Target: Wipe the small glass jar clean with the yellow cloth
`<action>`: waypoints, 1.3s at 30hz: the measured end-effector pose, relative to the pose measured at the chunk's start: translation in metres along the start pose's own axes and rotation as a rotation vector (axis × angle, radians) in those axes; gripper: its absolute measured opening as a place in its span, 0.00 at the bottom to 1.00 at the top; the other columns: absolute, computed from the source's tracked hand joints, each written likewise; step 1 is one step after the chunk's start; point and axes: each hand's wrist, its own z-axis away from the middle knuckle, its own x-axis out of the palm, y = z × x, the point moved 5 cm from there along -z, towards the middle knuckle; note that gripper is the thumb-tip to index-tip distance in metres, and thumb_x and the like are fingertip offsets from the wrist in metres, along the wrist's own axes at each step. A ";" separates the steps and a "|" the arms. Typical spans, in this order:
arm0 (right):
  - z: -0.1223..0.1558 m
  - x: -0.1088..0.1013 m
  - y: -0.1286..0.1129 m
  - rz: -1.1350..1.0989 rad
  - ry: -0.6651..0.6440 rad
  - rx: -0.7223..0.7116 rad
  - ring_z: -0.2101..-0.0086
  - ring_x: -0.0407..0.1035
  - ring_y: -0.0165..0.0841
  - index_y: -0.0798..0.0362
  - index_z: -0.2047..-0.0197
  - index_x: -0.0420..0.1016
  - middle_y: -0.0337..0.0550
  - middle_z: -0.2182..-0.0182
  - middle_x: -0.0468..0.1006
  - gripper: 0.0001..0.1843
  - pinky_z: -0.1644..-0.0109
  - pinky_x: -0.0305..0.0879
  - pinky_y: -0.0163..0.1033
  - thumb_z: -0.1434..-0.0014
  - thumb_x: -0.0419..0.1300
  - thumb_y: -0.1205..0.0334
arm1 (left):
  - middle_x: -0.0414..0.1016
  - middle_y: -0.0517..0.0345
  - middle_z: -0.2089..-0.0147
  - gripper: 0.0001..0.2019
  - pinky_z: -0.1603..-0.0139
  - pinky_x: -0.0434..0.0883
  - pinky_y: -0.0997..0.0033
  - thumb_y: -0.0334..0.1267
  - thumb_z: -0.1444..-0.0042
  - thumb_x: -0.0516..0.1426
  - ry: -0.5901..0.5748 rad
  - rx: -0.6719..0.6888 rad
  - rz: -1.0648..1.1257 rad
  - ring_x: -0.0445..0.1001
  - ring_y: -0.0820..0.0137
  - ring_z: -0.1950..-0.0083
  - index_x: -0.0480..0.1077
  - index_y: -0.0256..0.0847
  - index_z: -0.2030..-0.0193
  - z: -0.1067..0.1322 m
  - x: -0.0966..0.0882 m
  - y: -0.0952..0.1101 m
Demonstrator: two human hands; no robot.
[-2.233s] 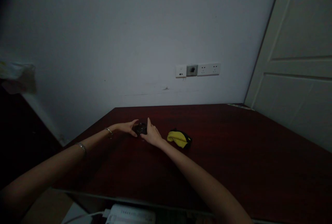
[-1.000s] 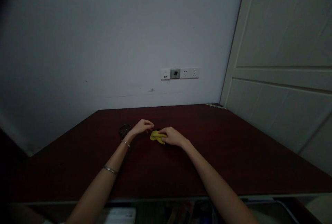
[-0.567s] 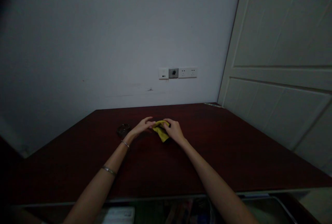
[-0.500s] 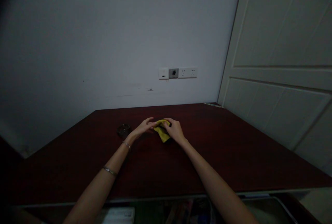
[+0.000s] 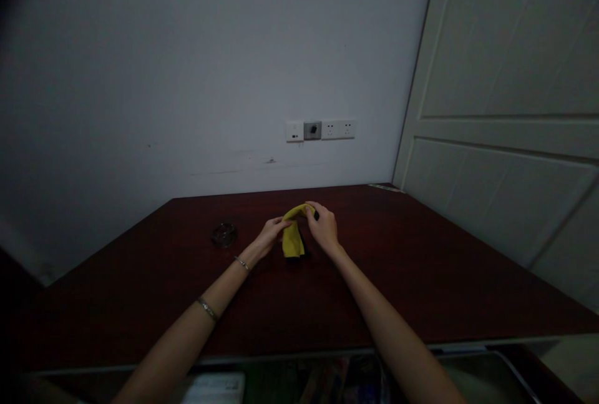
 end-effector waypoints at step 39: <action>0.039 0.126 -0.089 -0.782 -0.806 0.691 0.73 0.71 0.28 0.56 0.65 0.77 0.43 0.70 0.79 0.09 0.76 0.70 0.29 0.53 0.63 0.66 | 0.71 0.63 0.76 0.06 0.73 0.58 0.78 0.36 0.59 0.59 -0.464 -0.328 -0.860 0.63 0.74 0.74 0.74 0.38 0.72 0.128 -0.195 0.053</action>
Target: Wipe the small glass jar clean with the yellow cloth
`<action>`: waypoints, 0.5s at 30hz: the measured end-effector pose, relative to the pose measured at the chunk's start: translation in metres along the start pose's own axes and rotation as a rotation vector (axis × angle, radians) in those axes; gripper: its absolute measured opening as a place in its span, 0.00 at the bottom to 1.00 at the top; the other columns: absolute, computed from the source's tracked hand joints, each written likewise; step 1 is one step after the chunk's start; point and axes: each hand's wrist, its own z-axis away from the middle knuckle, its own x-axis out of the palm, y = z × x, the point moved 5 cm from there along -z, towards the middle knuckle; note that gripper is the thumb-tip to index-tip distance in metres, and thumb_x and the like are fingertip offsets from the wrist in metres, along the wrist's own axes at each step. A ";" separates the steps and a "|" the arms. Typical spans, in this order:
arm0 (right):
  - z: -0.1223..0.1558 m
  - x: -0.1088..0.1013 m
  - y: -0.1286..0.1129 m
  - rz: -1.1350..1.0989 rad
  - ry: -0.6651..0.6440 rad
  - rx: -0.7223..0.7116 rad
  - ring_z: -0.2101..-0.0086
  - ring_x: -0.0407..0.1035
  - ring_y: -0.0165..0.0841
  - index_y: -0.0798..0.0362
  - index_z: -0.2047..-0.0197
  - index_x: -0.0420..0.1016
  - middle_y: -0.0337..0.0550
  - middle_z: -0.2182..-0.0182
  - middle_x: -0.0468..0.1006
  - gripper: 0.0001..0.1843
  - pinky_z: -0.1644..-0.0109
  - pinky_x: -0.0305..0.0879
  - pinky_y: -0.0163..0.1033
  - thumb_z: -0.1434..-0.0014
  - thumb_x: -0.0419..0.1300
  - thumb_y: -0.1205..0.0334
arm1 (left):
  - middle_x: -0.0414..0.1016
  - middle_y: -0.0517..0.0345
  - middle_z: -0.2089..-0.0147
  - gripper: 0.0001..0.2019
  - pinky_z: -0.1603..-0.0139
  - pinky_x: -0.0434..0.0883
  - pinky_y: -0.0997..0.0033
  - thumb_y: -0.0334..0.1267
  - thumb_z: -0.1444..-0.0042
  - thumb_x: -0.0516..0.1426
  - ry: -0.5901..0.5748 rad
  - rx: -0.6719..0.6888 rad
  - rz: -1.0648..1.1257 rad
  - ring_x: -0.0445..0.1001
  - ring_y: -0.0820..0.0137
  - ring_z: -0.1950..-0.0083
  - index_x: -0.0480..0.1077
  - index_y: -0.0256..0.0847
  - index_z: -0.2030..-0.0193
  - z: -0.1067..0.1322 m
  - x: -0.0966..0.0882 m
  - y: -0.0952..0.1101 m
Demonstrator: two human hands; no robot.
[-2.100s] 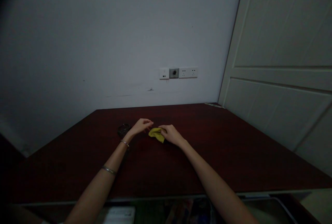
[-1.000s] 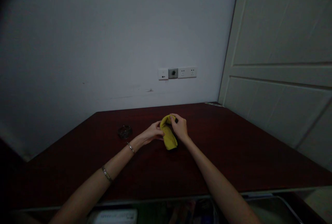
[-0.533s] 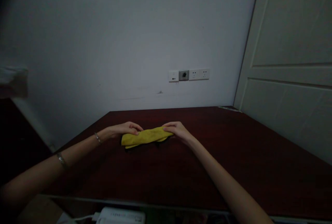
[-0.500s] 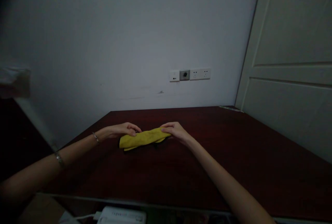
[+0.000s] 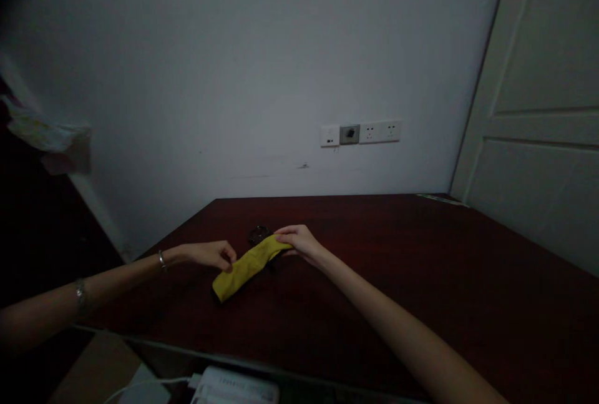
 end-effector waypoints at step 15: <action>-0.013 0.019 0.025 0.760 -0.009 -0.164 0.77 0.70 0.30 0.57 0.68 0.76 0.42 0.77 0.76 0.09 0.74 0.65 0.33 0.54 0.62 0.62 | 0.73 0.58 0.72 0.12 0.70 0.62 0.77 0.40 0.57 0.54 0.289 -0.138 -0.310 0.68 0.72 0.71 0.72 0.36 0.69 0.004 -0.066 -0.037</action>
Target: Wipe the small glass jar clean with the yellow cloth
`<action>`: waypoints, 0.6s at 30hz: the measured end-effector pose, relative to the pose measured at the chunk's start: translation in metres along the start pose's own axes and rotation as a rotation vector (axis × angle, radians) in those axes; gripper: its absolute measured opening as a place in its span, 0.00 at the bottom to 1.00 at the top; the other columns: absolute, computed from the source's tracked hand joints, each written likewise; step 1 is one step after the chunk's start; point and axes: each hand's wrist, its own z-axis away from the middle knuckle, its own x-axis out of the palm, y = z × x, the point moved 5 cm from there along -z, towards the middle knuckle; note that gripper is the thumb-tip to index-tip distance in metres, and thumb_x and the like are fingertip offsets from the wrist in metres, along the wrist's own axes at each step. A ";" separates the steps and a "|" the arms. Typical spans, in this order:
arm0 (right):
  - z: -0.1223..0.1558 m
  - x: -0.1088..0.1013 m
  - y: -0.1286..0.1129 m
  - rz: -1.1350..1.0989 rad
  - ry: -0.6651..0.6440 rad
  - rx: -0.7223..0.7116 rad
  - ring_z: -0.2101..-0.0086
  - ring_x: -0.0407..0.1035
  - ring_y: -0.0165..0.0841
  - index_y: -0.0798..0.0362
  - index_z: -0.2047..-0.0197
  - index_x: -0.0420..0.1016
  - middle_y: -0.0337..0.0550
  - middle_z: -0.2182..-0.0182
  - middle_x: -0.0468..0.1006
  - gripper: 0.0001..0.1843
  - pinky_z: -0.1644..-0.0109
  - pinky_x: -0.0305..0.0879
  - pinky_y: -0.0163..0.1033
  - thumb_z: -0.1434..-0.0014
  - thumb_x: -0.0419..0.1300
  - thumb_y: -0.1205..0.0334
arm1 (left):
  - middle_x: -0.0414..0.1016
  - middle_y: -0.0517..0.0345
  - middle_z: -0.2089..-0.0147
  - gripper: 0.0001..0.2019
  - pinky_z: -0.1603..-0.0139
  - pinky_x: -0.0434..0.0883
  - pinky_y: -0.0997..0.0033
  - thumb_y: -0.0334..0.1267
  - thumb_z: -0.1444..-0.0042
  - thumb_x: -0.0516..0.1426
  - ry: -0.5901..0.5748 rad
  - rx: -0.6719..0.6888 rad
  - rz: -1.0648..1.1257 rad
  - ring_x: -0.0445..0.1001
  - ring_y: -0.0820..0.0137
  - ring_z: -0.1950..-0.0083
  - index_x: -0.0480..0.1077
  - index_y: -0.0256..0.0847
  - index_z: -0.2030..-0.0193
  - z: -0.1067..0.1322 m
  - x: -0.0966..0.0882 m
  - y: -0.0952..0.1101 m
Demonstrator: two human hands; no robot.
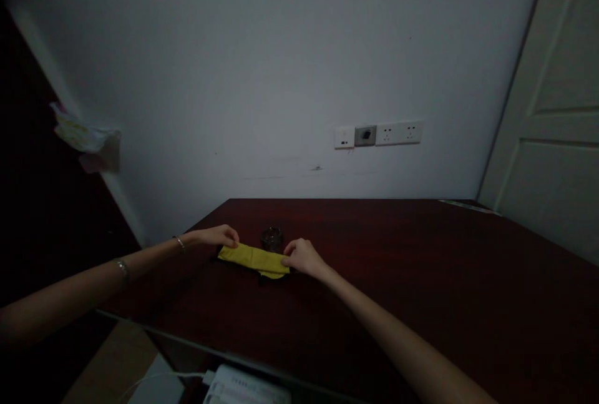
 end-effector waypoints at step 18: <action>0.014 0.012 -0.007 0.558 0.127 -0.059 0.60 0.73 0.40 0.46 0.50 0.64 0.43 0.61 0.78 0.21 0.64 0.62 0.38 0.47 0.55 0.52 | 0.77 0.41 0.67 0.11 0.56 0.66 0.57 0.36 0.66 0.66 0.253 -0.093 -0.560 0.74 0.50 0.58 0.75 0.38 0.71 -0.014 0.000 0.049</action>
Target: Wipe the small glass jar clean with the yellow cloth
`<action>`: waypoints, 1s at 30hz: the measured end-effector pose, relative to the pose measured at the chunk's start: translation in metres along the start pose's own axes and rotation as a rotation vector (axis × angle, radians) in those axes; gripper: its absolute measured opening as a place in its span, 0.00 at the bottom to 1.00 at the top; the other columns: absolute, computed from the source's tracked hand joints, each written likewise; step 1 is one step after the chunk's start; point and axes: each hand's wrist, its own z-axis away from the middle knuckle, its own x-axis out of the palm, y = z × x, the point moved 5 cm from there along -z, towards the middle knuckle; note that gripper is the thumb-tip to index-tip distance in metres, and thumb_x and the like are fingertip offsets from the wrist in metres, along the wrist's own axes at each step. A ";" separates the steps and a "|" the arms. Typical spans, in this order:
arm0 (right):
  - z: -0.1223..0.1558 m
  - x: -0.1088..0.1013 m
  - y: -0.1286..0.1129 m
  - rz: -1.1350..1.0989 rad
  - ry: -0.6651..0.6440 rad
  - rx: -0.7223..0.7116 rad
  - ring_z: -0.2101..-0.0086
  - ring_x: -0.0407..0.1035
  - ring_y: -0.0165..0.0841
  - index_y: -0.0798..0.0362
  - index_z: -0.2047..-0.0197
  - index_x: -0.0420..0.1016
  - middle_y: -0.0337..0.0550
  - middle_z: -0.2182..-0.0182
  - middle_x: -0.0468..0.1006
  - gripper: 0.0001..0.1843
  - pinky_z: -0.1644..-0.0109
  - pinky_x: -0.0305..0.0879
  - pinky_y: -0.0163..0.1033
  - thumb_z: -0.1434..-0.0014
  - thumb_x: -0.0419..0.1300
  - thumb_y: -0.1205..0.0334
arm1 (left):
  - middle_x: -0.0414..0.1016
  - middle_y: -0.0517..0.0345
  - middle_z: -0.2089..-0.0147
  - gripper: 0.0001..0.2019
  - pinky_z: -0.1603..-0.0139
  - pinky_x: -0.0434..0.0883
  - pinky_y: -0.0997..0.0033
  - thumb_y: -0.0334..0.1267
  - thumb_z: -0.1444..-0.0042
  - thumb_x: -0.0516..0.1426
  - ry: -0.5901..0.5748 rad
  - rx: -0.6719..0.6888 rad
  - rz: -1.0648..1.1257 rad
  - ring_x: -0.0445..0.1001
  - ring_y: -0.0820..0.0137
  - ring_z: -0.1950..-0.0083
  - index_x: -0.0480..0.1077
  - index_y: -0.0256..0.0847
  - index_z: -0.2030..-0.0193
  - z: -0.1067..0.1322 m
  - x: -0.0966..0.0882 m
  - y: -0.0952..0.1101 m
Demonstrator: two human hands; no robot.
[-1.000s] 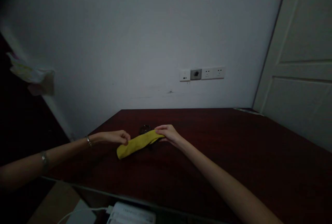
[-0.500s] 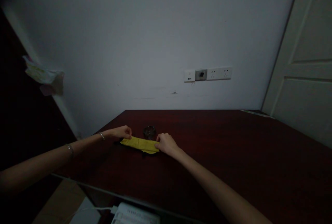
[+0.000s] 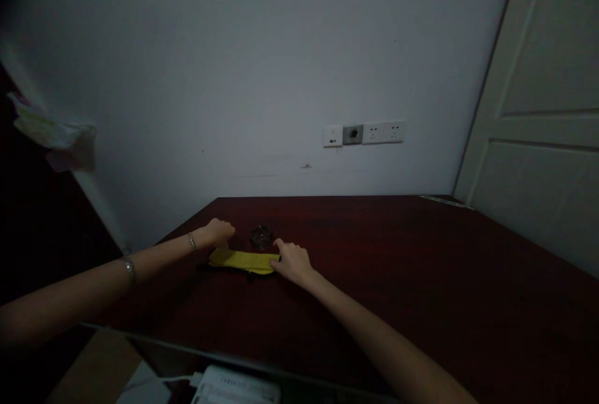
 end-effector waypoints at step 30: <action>0.030 -0.042 0.180 0.184 0.147 0.296 0.42 0.57 0.44 0.61 0.42 0.64 0.57 0.43 0.65 0.26 0.40 0.53 0.47 0.40 0.48 0.56 | 0.41 0.32 0.32 0.36 0.37 0.43 0.45 0.56 0.43 0.42 0.069 0.126 0.433 0.38 0.44 0.32 0.48 0.30 0.36 -0.094 0.053 0.225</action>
